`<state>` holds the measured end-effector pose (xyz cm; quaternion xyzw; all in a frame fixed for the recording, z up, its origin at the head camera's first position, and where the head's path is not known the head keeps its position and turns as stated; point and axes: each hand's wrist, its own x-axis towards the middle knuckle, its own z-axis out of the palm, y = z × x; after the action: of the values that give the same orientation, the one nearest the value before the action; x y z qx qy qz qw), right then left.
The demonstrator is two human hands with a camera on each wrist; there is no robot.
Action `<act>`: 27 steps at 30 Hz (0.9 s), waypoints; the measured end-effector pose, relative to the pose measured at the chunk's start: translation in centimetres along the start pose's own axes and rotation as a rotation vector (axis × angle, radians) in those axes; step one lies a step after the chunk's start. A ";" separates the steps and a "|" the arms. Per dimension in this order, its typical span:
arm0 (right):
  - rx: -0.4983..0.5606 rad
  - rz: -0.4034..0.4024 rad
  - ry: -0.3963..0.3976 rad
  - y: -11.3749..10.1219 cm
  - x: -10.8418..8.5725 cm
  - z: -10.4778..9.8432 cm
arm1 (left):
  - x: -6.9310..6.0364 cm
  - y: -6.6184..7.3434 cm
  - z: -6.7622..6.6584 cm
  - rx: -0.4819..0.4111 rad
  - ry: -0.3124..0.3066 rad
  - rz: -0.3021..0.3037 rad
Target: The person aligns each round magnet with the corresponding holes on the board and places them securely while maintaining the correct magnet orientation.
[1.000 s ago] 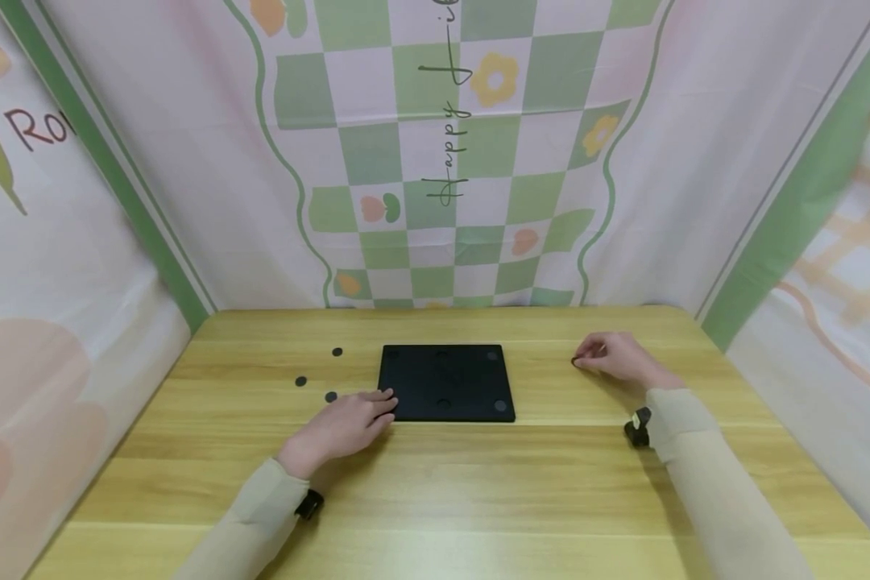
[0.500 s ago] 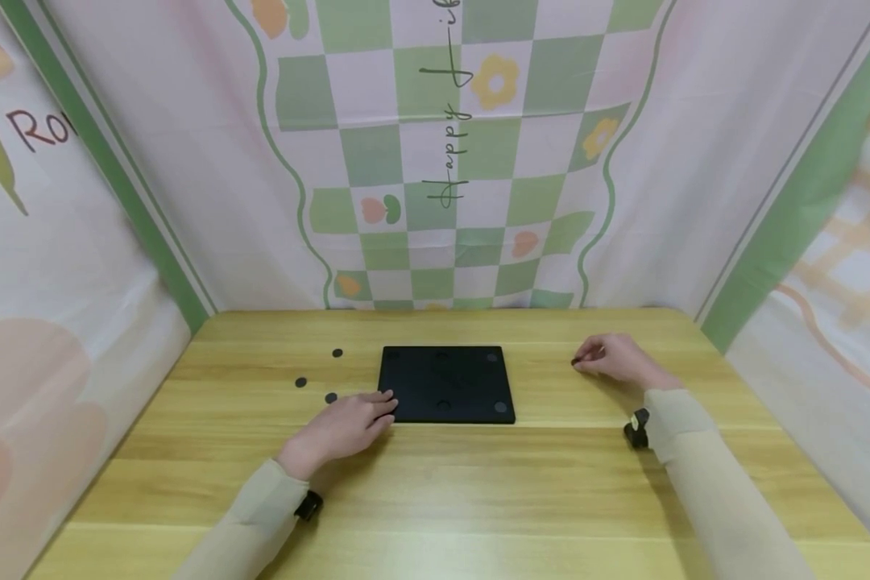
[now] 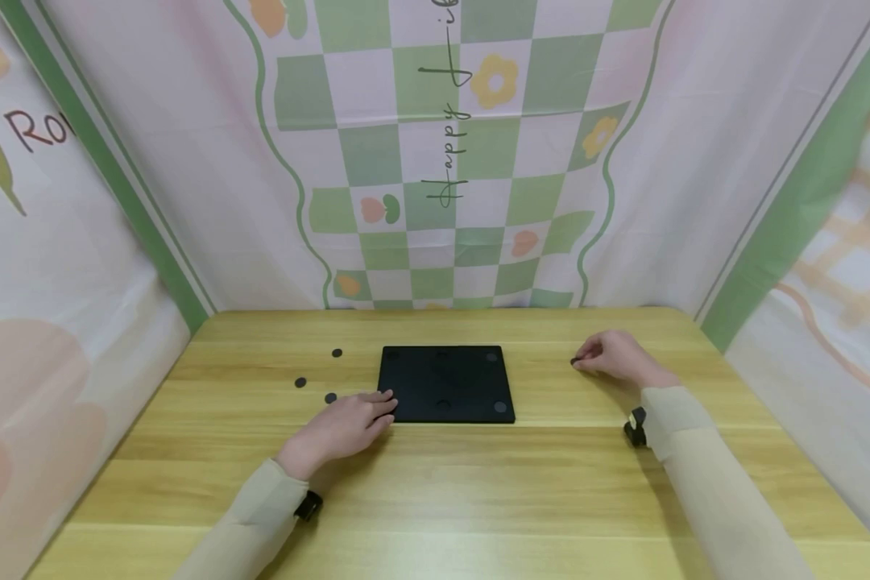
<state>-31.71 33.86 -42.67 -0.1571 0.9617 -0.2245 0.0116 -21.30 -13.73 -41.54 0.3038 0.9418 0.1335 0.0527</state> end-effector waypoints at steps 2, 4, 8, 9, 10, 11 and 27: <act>-0.004 0.001 0.001 -0.1 0.0 -0.1 | 0.0 0.0 0.0 0.000 0.001 0.002; -0.008 0.006 -0.001 -0.3 0.0 -0.1 | 0.0 0.0 0.1 0.000 0.003 0.002; -0.012 0.029 -0.009 -0.6 -0.1 -0.2 | 0.0 0.0 0.1 -0.006 0.005 0.004; -0.012 0.037 -0.008 -0.6 -0.1 -0.2 | 0.0 0.0 0.0 -0.008 0.006 0.005; -0.012 0.040 -0.008 -0.7 -0.1 -0.2 | 0.0 0.0 0.0 -0.011 0.005 0.005; -0.015 0.044 -0.006 -0.7 -0.1 -0.2 | 0.0 0.0 0.0 -0.013 0.005 0.006; -0.071 0.036 0.019 -0.5 0.3 -0.1 | 0.2 -0.2 0.4 0.010 0.010 0.000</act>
<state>-31.88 33.43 -42.35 -0.1380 0.9718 -0.1913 0.0011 -21.50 -13.74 -41.95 0.3035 0.9427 0.1305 0.0463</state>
